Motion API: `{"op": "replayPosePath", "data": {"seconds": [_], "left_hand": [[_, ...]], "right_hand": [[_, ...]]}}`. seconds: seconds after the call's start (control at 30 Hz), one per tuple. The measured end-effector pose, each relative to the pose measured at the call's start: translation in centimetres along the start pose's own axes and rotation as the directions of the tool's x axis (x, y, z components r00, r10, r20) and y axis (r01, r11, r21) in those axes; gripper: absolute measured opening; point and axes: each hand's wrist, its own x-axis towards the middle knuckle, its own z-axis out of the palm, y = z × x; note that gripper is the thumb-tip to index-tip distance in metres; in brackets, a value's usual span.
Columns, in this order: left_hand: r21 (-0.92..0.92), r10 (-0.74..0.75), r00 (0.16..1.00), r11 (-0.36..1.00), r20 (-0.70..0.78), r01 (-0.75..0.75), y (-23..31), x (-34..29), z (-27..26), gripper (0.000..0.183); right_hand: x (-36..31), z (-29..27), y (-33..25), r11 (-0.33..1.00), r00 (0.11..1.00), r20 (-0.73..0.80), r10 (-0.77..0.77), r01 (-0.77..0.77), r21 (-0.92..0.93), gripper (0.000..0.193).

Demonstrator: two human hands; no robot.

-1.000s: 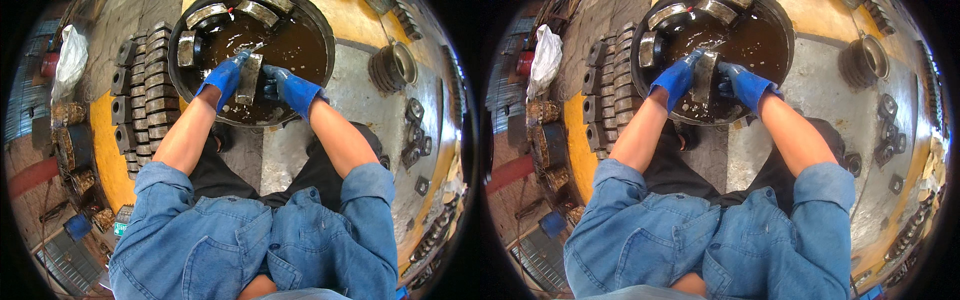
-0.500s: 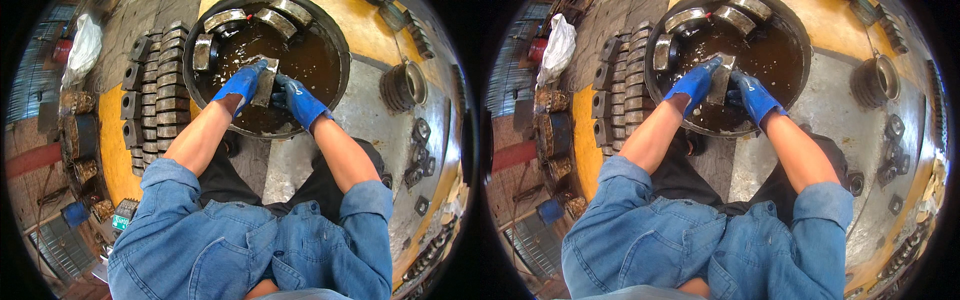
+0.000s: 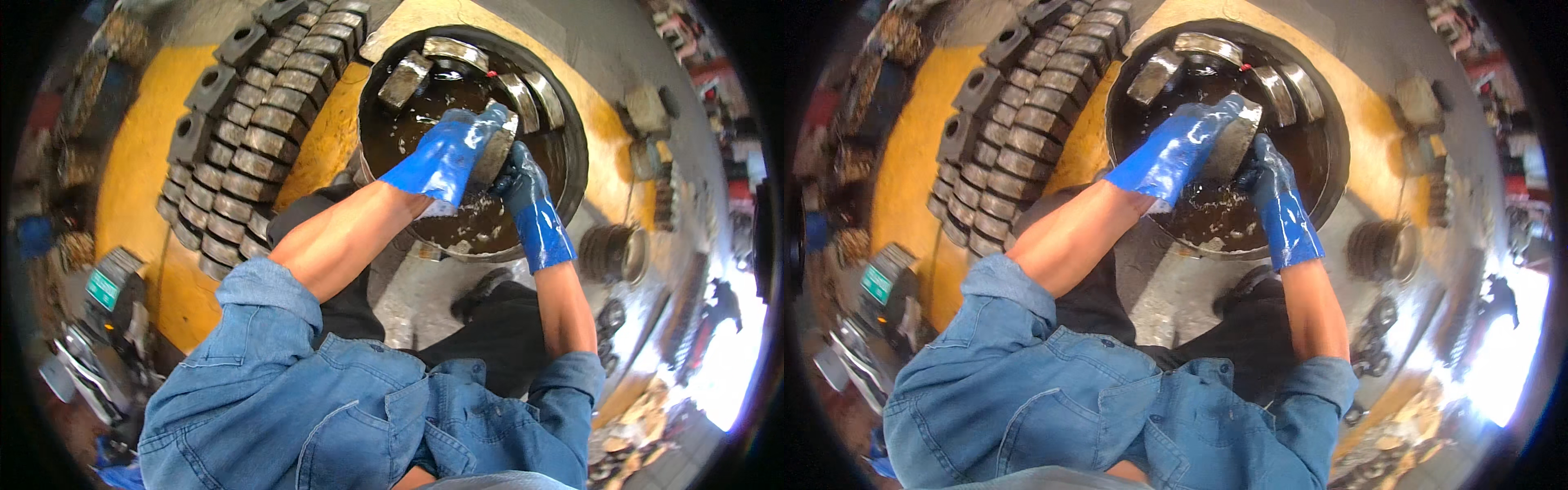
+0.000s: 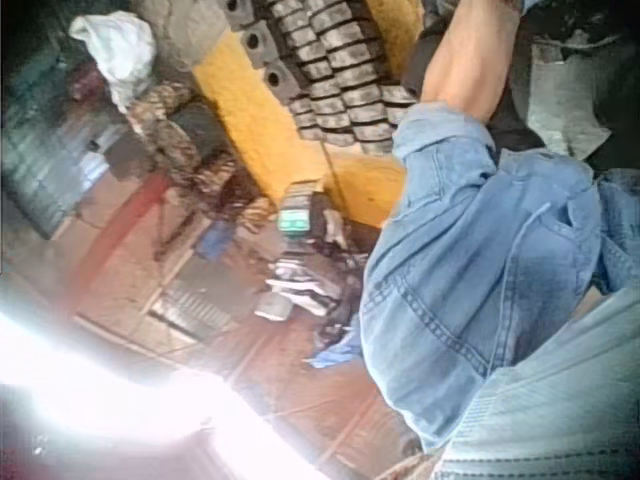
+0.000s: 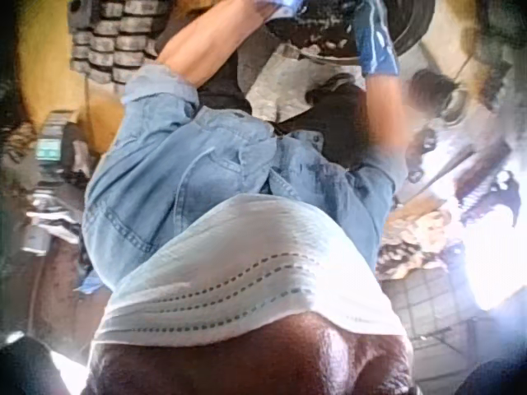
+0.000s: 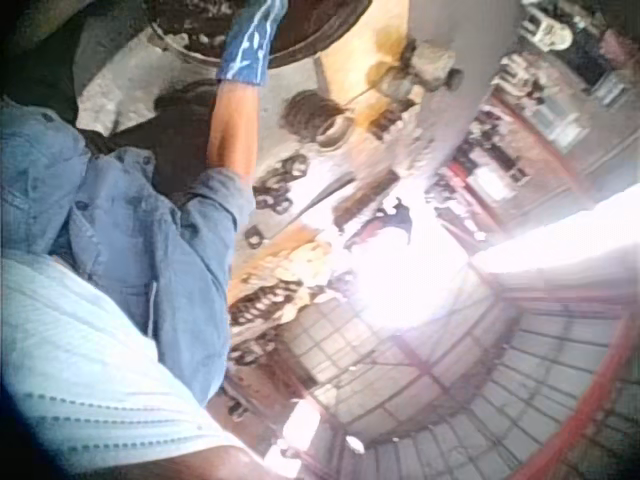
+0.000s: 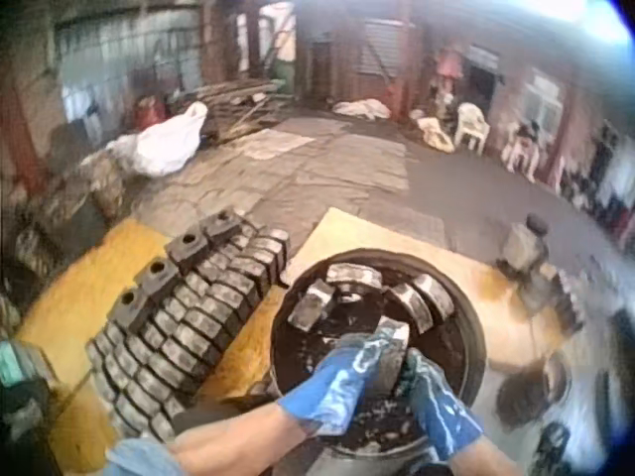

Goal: The person cleans several metal engine components by immersing them in a bucket of liquid and scrubbing their surfaces using a small brush.

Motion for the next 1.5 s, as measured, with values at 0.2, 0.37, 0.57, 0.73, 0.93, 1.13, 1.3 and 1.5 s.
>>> {"op": "replayPosePath", "data": {"seconds": [0.2,0.37,0.57,0.73,0.93,1.13,1.3,1.5], "left_hand": [[-0.248,0.362,0.925,0.891,-0.116,-0.380,-1.5,3.7,-1.0,0.033],[-0.542,0.333,0.930,0.758,-0.157,-0.363,2.2,1.8,-2.2,0.027],[-0.681,0.337,0.904,0.599,-0.262,-0.421,3.9,1.9,-6.2,0.021],[-0.838,0.338,0.884,0.332,-0.323,-0.434,5.6,0.6,-8.0,0.039],[-0.840,0.343,0.888,0.341,-0.306,-0.421,5.4,1.0,-8.2,0.039],[-0.833,0.334,0.887,0.349,-0.319,-0.430,5.5,1.4,-8.1,0.040],[-0.830,0.335,0.894,0.374,-0.296,-0.415,5.3,1.2,-7.7,0.041],[-0.756,0.341,0.867,0.435,-0.364,-0.489,4.9,2.1,-8.6,0.043]], "right_hand": [[3.6,5.3,-7.8,1.000,0.995,0.094,-0.013,0.011,0.021,0.042],[10.7,1.7,-16.3,0.953,0.982,0.188,0.019,0.039,-0.299,0.039],[10.0,12.0,-20.3,0.464,0.958,0.255,-0.132,0.287,-0.838,0.039],[8.4,17.3,-20.6,-0.212,0.858,0.469,-0.212,0.428,-0.879,0.040],[8.4,21.5,-20.3,-0.567,0.768,0.618,-0.168,0.437,-0.698,0.040],[9.4,23.1,-19.3,-0.702,0.741,0.657,-0.135,0.396,-0.591,0.041],[6.2,22.7,-19.4,-0.779,0.725,0.673,-0.143,0.337,-0.529,0.041],[6.7,24.2,-18.3,-0.823,0.648,0.756,-0.092,0.377,-0.424,0.042]]}}
